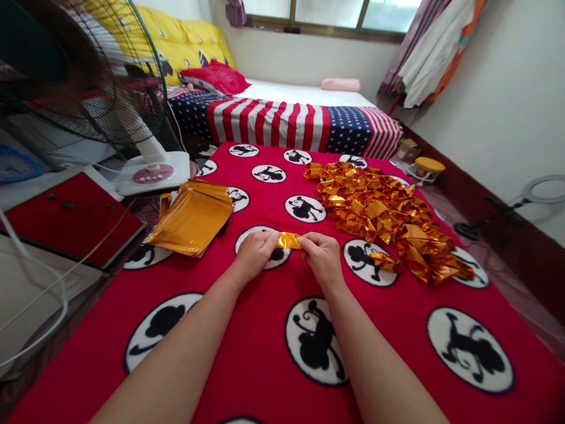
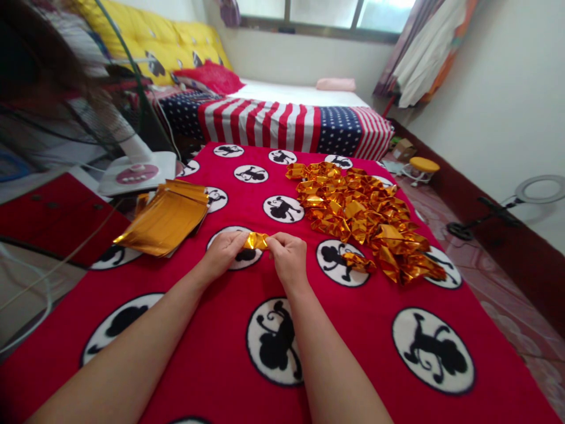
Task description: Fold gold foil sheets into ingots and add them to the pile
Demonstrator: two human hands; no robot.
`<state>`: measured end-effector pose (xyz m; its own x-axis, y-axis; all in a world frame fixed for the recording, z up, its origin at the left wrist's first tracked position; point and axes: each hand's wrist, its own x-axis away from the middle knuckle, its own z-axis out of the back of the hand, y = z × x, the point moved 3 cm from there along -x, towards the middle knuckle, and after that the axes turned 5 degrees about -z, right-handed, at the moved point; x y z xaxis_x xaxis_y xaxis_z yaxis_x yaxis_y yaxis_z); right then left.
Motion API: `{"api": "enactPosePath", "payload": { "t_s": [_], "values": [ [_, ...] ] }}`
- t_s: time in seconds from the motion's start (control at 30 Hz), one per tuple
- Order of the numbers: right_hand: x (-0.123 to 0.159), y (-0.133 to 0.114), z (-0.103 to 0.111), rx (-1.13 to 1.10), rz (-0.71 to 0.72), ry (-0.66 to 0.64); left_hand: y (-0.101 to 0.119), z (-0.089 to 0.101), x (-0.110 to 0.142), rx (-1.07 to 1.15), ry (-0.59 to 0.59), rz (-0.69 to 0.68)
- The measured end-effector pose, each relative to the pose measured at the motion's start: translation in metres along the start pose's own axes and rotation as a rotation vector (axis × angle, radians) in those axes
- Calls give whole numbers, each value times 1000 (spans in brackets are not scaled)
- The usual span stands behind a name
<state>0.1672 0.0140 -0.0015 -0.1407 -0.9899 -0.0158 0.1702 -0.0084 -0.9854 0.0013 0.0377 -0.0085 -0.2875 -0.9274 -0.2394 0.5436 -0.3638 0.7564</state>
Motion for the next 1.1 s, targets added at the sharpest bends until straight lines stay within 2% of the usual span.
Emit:
{"api": "enactPosePath", "payload": {
  "t_s": [0.23,0.47,0.73,0.9,1.1],
  "values": [
    [-2,4,2,-16,4,-14,1,0,0,35,-99,-48],
    [-1,-3,8,56,43,26,4,6,3,35,47,-37],
    [3,-7,6,165,191,9,19,3,6,195,43,-229],
    [4,-7,3,197,221,2,16,2,6,196,103,-198],
    [5,-8,2,197,237,1,14,3,6,230,121,-170]
  ]
}}
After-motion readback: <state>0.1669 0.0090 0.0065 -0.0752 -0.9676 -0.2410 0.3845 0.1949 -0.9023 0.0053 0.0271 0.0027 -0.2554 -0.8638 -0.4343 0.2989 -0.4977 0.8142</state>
